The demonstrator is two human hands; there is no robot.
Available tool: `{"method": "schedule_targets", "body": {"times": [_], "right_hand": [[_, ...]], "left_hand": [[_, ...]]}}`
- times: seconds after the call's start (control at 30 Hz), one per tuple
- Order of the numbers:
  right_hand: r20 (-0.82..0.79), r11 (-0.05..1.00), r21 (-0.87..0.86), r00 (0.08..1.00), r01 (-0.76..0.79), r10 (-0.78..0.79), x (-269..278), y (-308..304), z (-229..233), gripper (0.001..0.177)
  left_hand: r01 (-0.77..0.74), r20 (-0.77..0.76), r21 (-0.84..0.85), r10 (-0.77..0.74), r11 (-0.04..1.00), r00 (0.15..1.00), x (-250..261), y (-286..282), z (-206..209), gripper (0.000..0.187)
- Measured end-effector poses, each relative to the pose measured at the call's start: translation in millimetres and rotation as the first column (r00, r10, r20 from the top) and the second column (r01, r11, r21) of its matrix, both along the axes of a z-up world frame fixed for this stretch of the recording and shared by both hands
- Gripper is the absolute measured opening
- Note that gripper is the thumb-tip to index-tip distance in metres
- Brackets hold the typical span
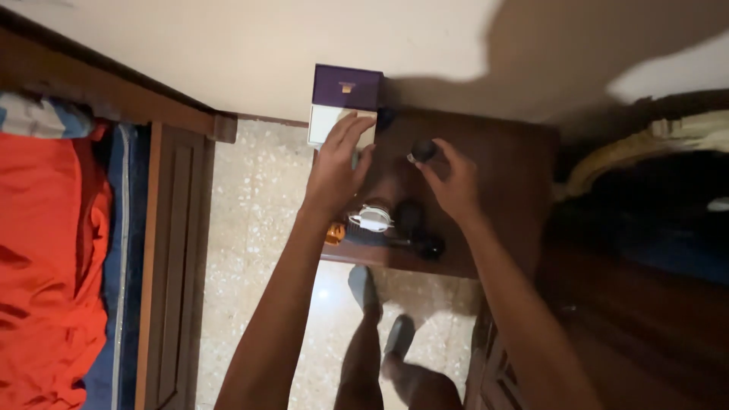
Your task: Unboxing a new phone and organizing various personal items on a bedroom nightstand
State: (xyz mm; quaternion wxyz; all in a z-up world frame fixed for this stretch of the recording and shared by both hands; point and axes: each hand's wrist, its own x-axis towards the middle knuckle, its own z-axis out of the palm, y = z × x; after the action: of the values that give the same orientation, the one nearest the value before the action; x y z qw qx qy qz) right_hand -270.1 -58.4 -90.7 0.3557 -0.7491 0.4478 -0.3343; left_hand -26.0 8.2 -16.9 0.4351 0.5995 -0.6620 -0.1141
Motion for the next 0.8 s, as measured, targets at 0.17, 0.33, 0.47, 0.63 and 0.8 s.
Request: {"method": "schedule_targets", "body": {"times": [0.17,0.33,0.47,0.63,0.8], "right_hand": [[-0.040,0.998,0.060,0.999,-0.003,0.005,12,-26,-26,0.049],[-0.005,0.970,0.244,1.000,-0.019,0.020,26,-51,-45,0.044],[-0.075,0.965,0.260,0.995,-0.040,0.061,32,-61,-60,0.049],[-0.044,0.962,0.269,0.997,-0.051,0.065,39,-59,-88,0.051],[-0.038,0.952,0.295,0.995,-0.076,0.091,42,-63,-80,0.051]], "left_hand": [[0.029,-0.012,0.030,-0.029,0.999,1.000,13,-27,-11,0.042],[0.012,0.041,0.060,-0.014,0.998,0.999,20,-45,-25,0.043],[0.020,0.056,0.053,-0.023,0.998,0.998,20,-54,-27,0.043],[0.022,0.057,0.063,-0.026,0.998,0.998,19,-58,-34,0.042],[0.026,0.025,0.066,-0.028,0.997,0.999,20,-57,-41,0.043]]}}
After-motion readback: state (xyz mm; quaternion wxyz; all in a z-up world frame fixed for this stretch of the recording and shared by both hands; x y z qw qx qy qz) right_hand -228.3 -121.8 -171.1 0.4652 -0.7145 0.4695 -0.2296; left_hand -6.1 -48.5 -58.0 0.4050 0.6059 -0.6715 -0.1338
